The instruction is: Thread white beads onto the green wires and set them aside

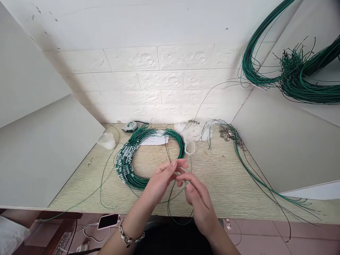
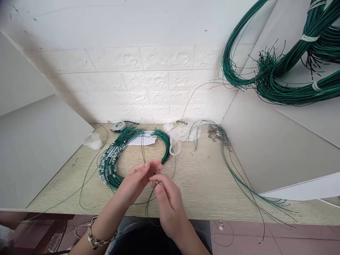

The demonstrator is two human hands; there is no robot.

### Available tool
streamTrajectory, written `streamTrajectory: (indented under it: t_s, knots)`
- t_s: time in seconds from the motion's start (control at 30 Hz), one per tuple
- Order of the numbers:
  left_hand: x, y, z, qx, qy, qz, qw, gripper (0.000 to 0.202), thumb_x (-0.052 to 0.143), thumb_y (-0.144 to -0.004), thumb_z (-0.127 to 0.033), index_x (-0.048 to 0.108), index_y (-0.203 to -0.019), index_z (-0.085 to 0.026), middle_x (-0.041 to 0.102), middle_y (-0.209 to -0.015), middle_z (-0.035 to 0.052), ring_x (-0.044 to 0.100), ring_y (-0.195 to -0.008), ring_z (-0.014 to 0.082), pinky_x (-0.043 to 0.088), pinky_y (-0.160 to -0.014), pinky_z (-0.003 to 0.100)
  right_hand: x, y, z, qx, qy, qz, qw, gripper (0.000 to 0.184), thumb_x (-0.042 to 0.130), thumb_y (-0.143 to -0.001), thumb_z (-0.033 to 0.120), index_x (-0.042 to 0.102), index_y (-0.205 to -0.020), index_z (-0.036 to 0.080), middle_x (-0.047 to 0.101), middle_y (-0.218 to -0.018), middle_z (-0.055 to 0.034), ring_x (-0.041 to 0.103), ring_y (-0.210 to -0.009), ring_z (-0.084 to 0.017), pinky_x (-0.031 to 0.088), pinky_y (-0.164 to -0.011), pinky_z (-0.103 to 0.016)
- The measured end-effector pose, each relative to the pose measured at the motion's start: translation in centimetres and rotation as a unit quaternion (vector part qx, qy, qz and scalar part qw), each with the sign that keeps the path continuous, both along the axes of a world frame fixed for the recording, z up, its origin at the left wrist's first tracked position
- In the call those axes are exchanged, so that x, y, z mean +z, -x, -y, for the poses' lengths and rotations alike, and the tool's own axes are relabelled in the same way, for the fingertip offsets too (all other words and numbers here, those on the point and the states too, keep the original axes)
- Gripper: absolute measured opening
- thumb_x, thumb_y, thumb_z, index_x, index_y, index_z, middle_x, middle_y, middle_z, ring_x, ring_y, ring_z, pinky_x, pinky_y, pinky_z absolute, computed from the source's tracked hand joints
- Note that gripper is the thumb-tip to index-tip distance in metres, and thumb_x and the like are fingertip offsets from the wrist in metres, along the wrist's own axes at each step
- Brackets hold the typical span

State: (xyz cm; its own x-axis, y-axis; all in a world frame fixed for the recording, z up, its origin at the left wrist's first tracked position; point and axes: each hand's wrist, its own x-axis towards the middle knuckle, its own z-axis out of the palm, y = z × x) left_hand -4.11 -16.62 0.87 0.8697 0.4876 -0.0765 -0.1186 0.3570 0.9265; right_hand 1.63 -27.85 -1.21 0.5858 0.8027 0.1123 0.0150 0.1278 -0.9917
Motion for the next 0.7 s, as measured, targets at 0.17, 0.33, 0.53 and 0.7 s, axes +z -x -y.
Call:
streamTrajectory:
  t_s: [0.17,0.33,0.53,0.7]
  knots:
    - [0.1,-0.1,-0.4,0.083,0.024,0.005,0.996,0.032,0.051,-0.076,-0.039,0.064,-0.092,-0.015,0.062,-0.087,0.0099,0.054,-0.079,0.0144,0.043,-0.072,0.027,0.0,0.3,-0.2,-0.029,0.044,-0.091,0.994,0.024,0.046,-0.079,0.031,0.040,-0.100,0.022,0.044,-0.077,0.0015,0.026,-0.046,-0.005,0.021,-0.042,-0.019]
    - [-0.1,0.0,-0.9,0.114,0.041,0.010,0.993,0.030,0.052,-0.076,-0.038,0.064,-0.093,-0.017,0.062,-0.086,0.0074,0.053,-0.075,0.0108,0.042,-0.067,0.022,-1.6,-0.1,-0.1,0.053,0.063,-0.203,0.976,0.028,0.051,-0.075,0.043,0.036,-0.079,0.019,0.039,-0.069,0.0051,0.019,-0.040,-0.002,0.017,-0.036,-0.017]
    - [-0.6,0.0,-1.3,0.132,-0.064,-0.020,0.989,0.032,0.054,-0.074,-0.040,0.065,-0.091,-0.014,0.055,-0.070,0.0037,0.042,-0.057,0.0066,0.036,-0.054,0.020,-2.7,-0.3,0.6,0.011,0.015,-0.215,0.976,0.032,0.052,-0.074,0.047,0.038,-0.072,0.018,0.024,-0.053,0.0076,0.016,-0.041,-0.004,0.013,-0.036,-0.017]
    - [-0.7,-0.2,-1.3,0.152,-0.117,-0.052,0.980,0.041,0.056,-0.073,-0.038,0.059,-0.104,-0.011,0.050,-0.065,0.0006,0.033,-0.050,0.0041,0.030,-0.047,0.019,-2.5,-0.3,1.0,0.000,0.011,-0.156,0.988,0.031,0.051,-0.076,0.047,0.043,-0.071,0.017,0.022,-0.052,0.0070,0.015,-0.041,-0.004,0.014,-0.037,-0.018]
